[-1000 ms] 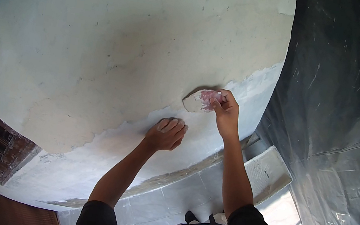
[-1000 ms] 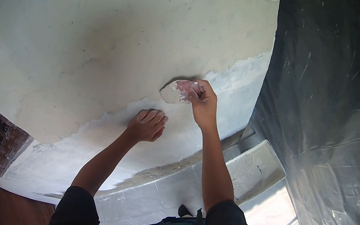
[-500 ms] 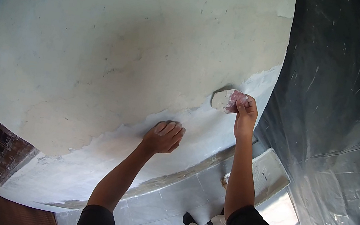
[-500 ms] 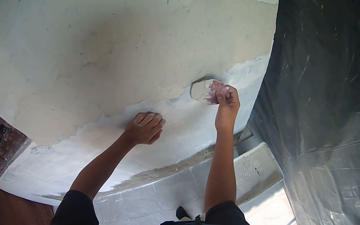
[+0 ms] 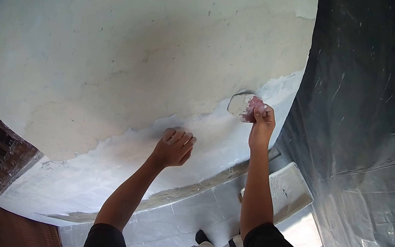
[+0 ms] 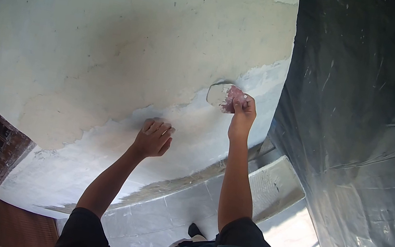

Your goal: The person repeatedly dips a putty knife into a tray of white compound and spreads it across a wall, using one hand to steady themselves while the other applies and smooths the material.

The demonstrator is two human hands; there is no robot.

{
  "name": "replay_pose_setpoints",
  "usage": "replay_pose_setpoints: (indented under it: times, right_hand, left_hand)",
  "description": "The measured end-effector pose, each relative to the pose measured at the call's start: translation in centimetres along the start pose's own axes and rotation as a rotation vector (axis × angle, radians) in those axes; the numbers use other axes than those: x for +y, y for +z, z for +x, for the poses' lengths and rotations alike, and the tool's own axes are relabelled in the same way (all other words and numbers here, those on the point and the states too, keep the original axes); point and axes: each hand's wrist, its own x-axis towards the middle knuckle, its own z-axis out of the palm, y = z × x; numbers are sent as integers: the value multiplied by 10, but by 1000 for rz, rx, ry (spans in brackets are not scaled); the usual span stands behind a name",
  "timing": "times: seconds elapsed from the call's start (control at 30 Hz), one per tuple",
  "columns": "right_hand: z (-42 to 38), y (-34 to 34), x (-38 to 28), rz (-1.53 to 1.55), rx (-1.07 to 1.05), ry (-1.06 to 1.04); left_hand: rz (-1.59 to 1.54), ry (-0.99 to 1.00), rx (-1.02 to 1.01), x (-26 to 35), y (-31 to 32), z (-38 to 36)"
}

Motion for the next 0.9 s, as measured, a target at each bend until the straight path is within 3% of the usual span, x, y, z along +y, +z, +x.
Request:
replay_pose_setpoints:
  times: [0.23,0.6,0.8,0.9]
  right_hand:
    - [-26,-73,17,-66,-38,134]
    - [-71,-216,-3,-373,273,298]
    - [-94,-298,-28,-729,504,370]
    - [-107,-346,-35,-929,518,340]
  left_hand:
    - [-242,-93,-110,65,38,-2]
    - [-589,-129,-271,194,120,26]
    - [-730,-147,-445,256,157,25]
    - [-798,-198,-502,283,172,27]
